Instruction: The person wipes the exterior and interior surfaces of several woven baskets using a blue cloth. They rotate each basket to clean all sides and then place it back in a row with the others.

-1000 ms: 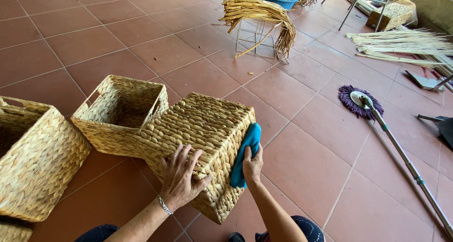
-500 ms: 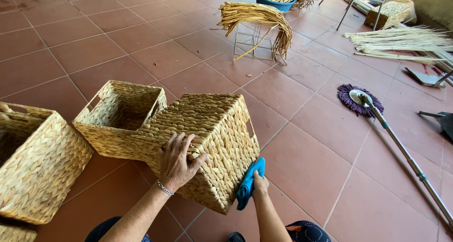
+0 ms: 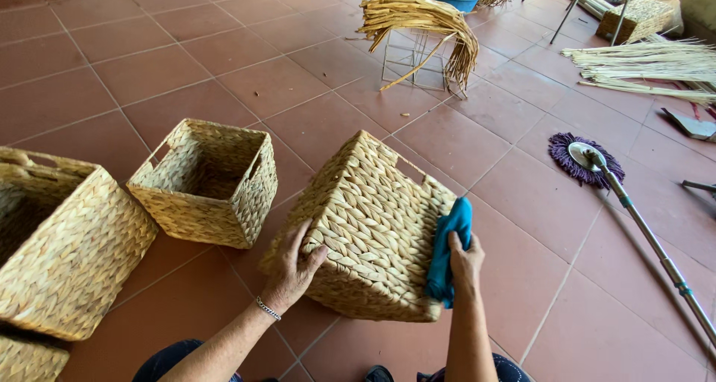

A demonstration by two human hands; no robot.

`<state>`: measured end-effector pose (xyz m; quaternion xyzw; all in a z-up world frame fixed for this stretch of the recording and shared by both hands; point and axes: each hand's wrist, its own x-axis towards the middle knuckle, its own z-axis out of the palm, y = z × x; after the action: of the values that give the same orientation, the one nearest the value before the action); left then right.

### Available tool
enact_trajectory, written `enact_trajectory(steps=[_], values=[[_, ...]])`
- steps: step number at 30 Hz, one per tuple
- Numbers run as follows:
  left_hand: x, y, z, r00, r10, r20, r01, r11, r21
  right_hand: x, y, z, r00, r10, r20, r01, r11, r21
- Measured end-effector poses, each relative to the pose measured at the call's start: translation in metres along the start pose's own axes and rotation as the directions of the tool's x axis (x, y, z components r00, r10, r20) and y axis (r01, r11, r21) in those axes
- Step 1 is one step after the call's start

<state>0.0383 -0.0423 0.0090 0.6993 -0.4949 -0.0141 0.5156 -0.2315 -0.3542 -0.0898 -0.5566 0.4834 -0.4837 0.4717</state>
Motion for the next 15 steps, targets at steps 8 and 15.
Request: enact_trajectory(steps=[8, 15], values=[[-0.001, -0.002, -0.010, 0.992, -0.037, 0.120, 0.024, 0.994, 0.108, -0.036, -0.103, 0.045, 0.926, -0.319, 0.201, 0.352, 0.541, -0.763], [0.007, 0.010, -0.021, 0.936, -0.199, 0.290, 0.134, 0.964, 0.229, -0.123, -0.164, 0.124, 0.631, -0.217, 0.745, 0.756, 0.387, -0.528]])
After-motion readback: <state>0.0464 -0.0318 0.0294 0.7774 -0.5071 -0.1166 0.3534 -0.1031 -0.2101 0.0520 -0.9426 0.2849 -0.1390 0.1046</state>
